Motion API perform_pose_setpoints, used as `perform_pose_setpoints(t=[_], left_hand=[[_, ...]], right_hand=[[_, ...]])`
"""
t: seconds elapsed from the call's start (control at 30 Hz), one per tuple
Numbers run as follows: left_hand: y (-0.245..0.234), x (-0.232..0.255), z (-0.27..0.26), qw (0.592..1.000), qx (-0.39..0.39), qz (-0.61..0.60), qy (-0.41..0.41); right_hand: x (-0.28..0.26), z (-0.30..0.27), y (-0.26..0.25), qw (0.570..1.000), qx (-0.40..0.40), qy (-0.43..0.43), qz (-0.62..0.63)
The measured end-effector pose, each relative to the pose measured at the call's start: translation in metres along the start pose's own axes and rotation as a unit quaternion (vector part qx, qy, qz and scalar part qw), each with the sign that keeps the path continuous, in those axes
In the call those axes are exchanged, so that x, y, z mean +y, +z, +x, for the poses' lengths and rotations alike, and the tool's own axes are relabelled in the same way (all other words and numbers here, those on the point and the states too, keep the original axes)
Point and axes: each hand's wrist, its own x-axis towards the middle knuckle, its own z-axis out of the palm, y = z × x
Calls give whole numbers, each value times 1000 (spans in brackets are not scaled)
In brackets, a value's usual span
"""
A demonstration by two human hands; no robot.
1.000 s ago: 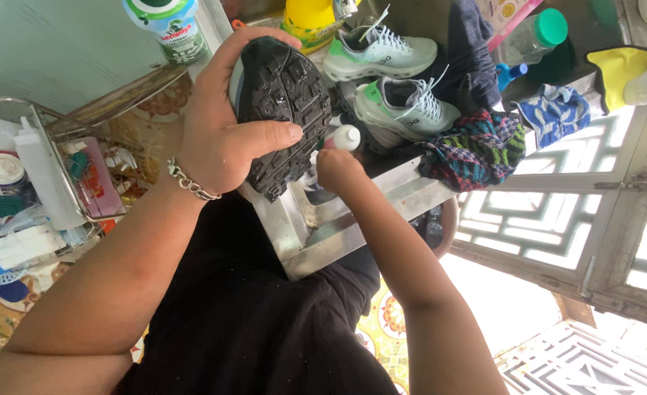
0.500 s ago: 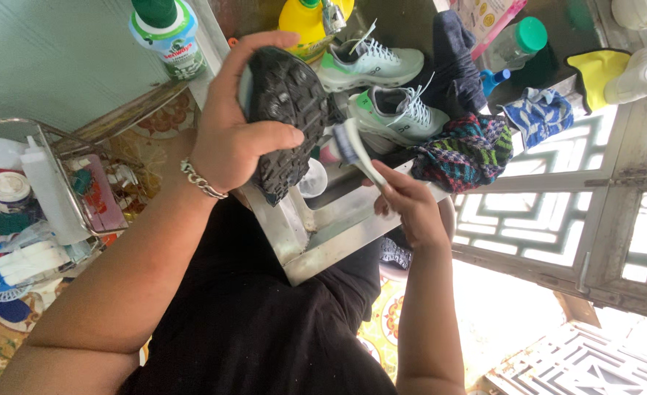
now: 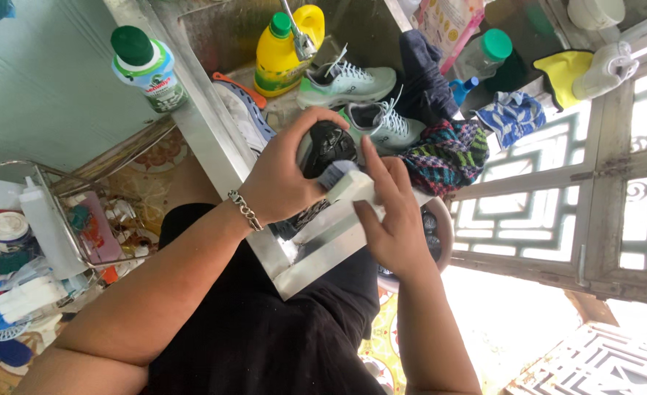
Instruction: The person cleans shoes in a sink by rinsing them under a faucet and scrubbing them with a white brush and soap.
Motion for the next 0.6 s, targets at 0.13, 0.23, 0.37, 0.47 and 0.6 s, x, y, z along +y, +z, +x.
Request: perform_pose_setpoints(t=[0.13,0.23,0.37,0.47,0.6], left_hand=[[3,11,-3,998,17,48,36],[2,21,-6,998,18,55,-13],[1,23,-6,992,-3,67,-104],[8,18,-7,992,25,112,47],[14,16,-6,992,12,119,33]], right_hand=[[-2,3,8,998,50,-33,-20],[6,0,4,994,70,-31,-77],[17,7,-7,984,102,-79,-125],[12,10,-10,974,119,-92,-168],[-3,9,-12,973,109,-78,-188]])
